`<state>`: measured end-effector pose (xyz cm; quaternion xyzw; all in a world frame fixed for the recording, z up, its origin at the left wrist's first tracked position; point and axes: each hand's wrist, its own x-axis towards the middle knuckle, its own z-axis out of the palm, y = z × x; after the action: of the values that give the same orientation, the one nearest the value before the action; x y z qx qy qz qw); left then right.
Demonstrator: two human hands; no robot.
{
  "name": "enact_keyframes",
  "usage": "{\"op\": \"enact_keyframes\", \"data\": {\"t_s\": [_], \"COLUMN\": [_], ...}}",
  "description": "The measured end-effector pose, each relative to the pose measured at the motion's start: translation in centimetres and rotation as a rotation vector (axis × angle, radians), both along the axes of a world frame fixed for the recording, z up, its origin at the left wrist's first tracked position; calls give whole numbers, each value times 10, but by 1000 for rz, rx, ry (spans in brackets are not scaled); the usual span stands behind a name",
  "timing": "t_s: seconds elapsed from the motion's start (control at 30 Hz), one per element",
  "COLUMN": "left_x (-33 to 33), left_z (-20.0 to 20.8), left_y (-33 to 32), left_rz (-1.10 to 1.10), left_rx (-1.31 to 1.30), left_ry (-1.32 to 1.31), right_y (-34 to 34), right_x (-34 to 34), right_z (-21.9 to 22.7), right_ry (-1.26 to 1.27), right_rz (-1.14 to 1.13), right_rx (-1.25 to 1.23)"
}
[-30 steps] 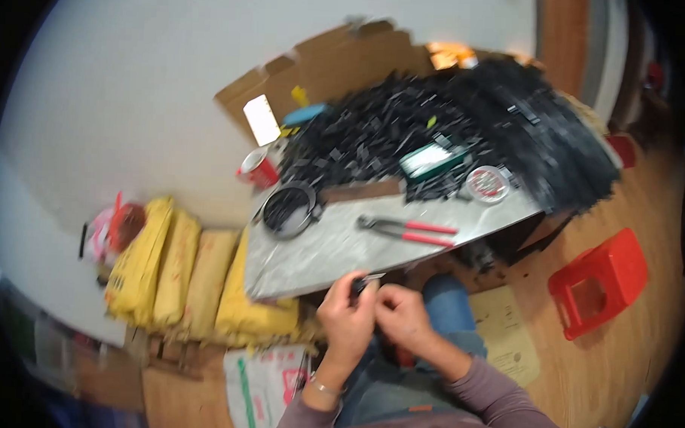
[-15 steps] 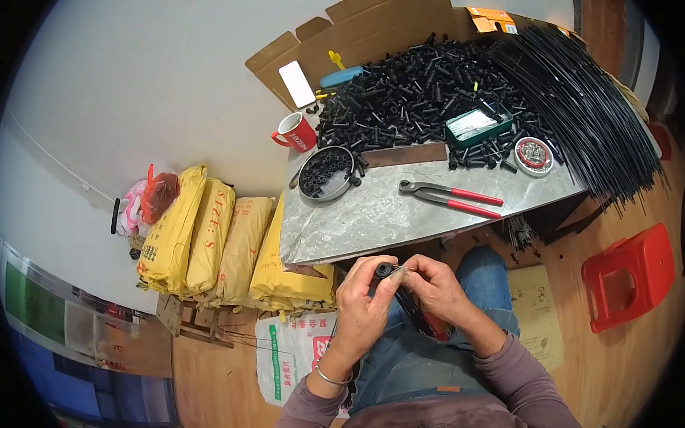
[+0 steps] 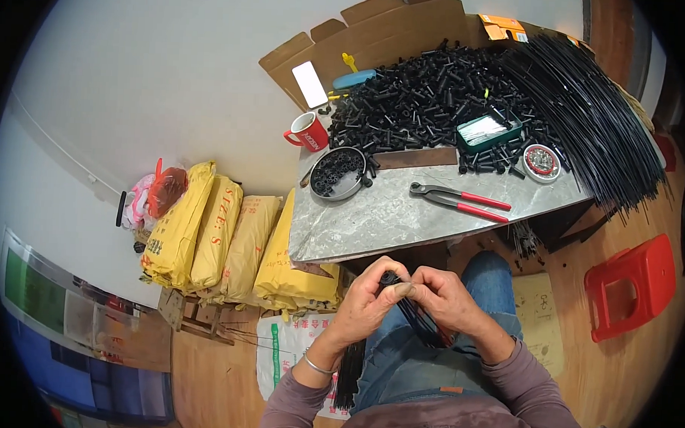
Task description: Assembling and trimming black cable components at a manual workstation.
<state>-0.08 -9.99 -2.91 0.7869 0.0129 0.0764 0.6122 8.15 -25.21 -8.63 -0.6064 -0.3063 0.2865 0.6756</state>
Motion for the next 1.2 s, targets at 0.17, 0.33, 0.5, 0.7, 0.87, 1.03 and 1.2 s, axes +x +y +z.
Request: {"op": "enact_keyframes", "data": {"t_s": [0.17,0.33,0.5,0.7,0.87,1.03,1.2], "left_x": [3,2,6,13,14,19,19], "left_z": [-15,-19,-32,-38,-41,-45,-44], "left_y": [3,-9,-12,-36,-43,-42,-38], "left_rz": [-59,-31,39,370,451,470,432], "left_rx": [20,-299,-581,-510,-424,-415,-479], "left_ry": [-102,-121,-227,-189,-187,-187,-127], "right_y": [0,-7,-12,8,15,17,8], "right_x": [-4,0,5,-2,-1,2,21], "right_z": [0,4,26,49,40,34,16], "right_ry": [47,-26,-70,-289,-432,248,531], "right_rz": [9,-1,-183,-234,-339,-148,172], "right_rx": [-16,-72,17,89,58,110,30]}}
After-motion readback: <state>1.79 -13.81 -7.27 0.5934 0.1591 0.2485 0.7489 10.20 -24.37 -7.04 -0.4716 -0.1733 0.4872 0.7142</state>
